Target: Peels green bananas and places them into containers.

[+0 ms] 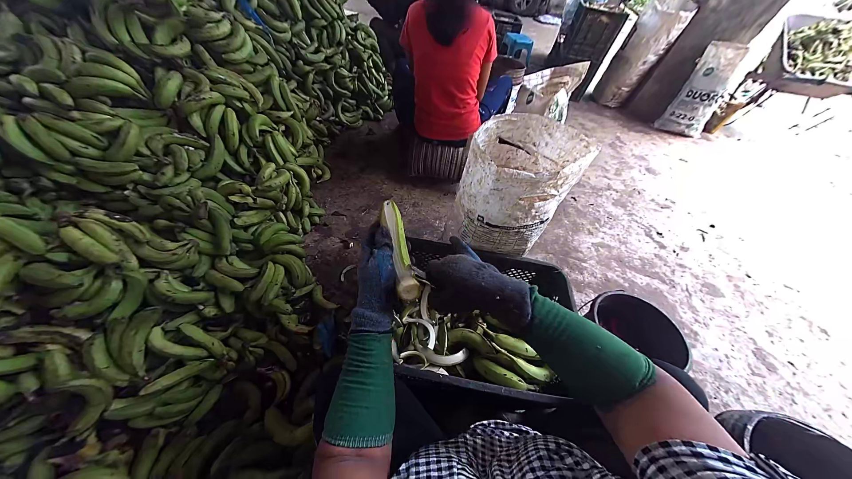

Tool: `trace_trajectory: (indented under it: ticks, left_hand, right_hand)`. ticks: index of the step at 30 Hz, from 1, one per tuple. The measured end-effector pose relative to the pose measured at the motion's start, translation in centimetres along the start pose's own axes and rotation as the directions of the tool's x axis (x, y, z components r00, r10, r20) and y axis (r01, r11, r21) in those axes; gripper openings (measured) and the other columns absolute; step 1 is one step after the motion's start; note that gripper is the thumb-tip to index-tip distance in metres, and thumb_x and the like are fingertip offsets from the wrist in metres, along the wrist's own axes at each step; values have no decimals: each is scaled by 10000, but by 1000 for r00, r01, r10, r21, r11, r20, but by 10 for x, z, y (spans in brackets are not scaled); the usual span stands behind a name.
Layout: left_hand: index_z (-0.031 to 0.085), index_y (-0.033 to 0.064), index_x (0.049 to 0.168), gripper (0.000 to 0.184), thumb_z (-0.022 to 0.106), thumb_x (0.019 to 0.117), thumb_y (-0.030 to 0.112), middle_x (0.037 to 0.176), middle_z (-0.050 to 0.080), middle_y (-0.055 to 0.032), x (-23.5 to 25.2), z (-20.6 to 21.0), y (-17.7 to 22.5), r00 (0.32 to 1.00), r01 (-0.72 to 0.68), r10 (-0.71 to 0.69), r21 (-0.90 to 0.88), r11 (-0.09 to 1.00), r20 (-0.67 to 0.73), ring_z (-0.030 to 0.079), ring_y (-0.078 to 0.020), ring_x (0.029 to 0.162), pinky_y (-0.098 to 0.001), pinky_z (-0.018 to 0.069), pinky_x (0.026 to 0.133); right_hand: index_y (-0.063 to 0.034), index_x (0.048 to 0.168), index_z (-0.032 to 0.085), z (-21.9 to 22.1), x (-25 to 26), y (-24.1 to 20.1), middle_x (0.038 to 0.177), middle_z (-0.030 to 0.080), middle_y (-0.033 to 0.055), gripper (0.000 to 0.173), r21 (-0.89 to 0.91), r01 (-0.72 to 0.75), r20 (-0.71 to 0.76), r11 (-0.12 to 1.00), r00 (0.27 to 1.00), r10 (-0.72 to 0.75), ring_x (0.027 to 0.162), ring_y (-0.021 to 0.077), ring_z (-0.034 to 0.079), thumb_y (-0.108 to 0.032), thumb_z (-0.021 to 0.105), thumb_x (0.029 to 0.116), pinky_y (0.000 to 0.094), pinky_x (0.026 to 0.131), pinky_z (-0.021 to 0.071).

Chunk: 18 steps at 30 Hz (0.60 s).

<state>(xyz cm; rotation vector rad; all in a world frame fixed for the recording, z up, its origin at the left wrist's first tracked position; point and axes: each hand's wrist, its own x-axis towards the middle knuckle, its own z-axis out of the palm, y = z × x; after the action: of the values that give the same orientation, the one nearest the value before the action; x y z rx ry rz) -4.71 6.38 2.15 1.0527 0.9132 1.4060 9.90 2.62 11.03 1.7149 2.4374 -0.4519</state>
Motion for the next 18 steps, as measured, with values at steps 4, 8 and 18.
trace_trajectory:
  ticks: [4, 8, 18]
  left_hand:
    - [449, 249, 1494, 417, 444, 1099, 383, 1076, 676, -38, -4, 8, -5, 999, -29, 35, -149, 988, 36, 676, -133, 816, -333, 599, 695]
    - [493, 214, 1463, 442, 411, 1094, 443, 1130, 653, -49, -16, 11, -12, 999, -30, 28, 75, 997, 39, 641, -126, 901, -360, 567, 763]
    - [524, 254, 1455, 469, 429, 1073, 509, 1153, 681, -90, -26, 6, -19, 955, 142, -196, 238, 961, 221, 665, -191, 935, -411, 575, 771]
  right_hand:
    - [-51, 970, 683, 16, 3, -9, 875, 683, 148, 285, -82, -76, -17, 994, 997, 75, 861, 355, 684, -336, 669, 954, 588, 751, 532]
    - [-18, 1061, 682, 15, 15, -3, 1025, 682, 225, 338, 25, -273, -151, 962, 950, 274, 988, 431, 676, -318, 755, 924, 628, 807, 547]
    - [-8, 1064, 712, -31, 78, 39, 1101, 697, 231, 277, 74, -331, -368, 941, 868, 334, 1089, 410, 658, -260, 695, 950, 627, 904, 526]
